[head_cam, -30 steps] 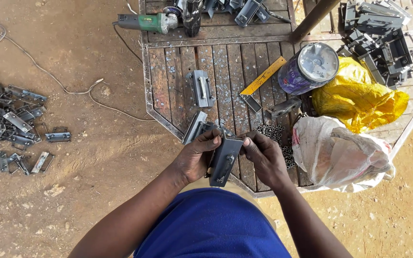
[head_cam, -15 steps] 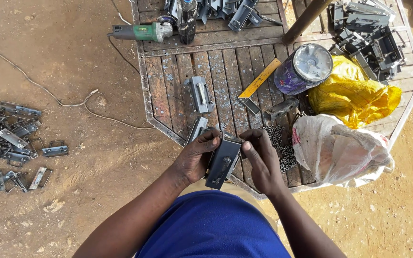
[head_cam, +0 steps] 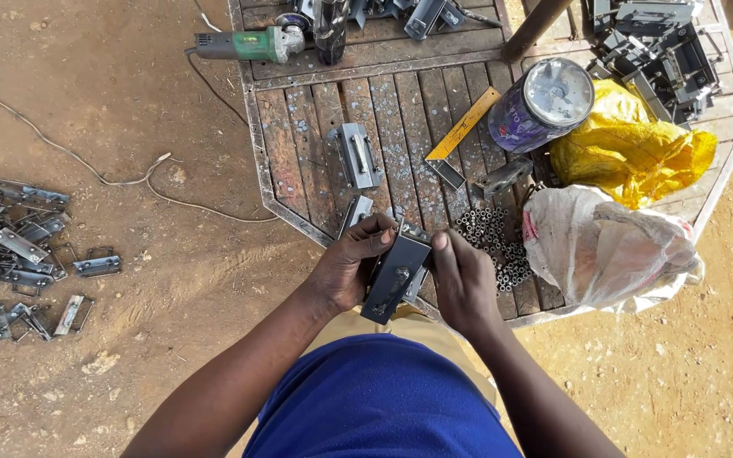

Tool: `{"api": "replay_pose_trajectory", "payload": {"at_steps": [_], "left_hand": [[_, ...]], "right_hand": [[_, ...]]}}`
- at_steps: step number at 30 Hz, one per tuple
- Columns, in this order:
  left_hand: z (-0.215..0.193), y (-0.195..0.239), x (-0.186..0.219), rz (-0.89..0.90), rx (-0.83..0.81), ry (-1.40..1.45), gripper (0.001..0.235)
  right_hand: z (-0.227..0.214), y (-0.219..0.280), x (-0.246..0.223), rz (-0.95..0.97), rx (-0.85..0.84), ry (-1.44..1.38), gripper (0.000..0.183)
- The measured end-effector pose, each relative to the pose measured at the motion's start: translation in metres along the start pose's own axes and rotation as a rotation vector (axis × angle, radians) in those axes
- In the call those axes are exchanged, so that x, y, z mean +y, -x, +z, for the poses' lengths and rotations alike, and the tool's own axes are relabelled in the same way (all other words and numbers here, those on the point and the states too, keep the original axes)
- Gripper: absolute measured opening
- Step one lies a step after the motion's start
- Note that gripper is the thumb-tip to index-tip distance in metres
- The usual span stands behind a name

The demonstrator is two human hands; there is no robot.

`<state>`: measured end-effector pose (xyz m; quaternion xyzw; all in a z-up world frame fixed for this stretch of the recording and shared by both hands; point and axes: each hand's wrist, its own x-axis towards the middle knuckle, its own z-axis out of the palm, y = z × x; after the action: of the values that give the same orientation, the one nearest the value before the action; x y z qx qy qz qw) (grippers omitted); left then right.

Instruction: The person stands at a wooden workbench and assembles metal hinge components by hand, picking up hinge plates and inserting bolts through aligned holes, then stacking the assembled hinges on the bench. They repeat the process with additional hinge parts and a pile of loose bolts.

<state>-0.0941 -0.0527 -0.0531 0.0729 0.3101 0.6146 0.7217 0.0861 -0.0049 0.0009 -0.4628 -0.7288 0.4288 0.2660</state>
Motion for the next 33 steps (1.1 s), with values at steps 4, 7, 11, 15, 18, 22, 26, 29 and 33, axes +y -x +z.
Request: {"api": "replay_pose_trajectory", "payload": {"at_steps": [4,7,11,15,18,22,26,29,33], "left_hand": [[0.015,0.008,0.005,0.018,0.017,-0.001,0.005],[0.018,0.007,0.006,0.024,0.0,0.006,0.005],[0.021,0.003,0.003,0.056,-0.026,0.005,0.007],[0.025,0.001,0.002,0.047,-0.055,-0.013,0.007],[0.04,0.006,0.005,0.069,-0.029,0.008,0.008],[0.045,0.005,0.004,0.066,-0.03,0.017,0.008],[0.045,-0.001,-0.006,0.065,-0.054,-0.007,0.009],[0.049,-0.002,-0.001,0.062,-0.052,-0.03,0.007],[0.057,0.004,-0.001,0.057,-0.019,-0.024,0.009]], "right_hand": [[-0.003,0.002,-0.031,0.291,-0.019,-0.398,0.063],[-0.016,0.006,-0.039,-0.087,0.08,0.135,0.033],[-0.014,0.004,-0.003,-0.115,0.059,0.109,0.022],[-0.013,-0.003,-0.019,0.238,-0.051,-0.417,0.049],[-0.028,0.005,-0.047,0.063,0.022,-0.075,0.036],[-0.025,0.008,-0.031,-0.075,0.065,0.112,0.023],[-0.02,0.005,-0.031,0.45,0.04,-0.513,0.054],[-0.023,0.007,-0.029,0.479,0.02,-0.592,0.051],[-0.03,0.015,-0.031,0.093,0.061,-0.163,0.024]]}}
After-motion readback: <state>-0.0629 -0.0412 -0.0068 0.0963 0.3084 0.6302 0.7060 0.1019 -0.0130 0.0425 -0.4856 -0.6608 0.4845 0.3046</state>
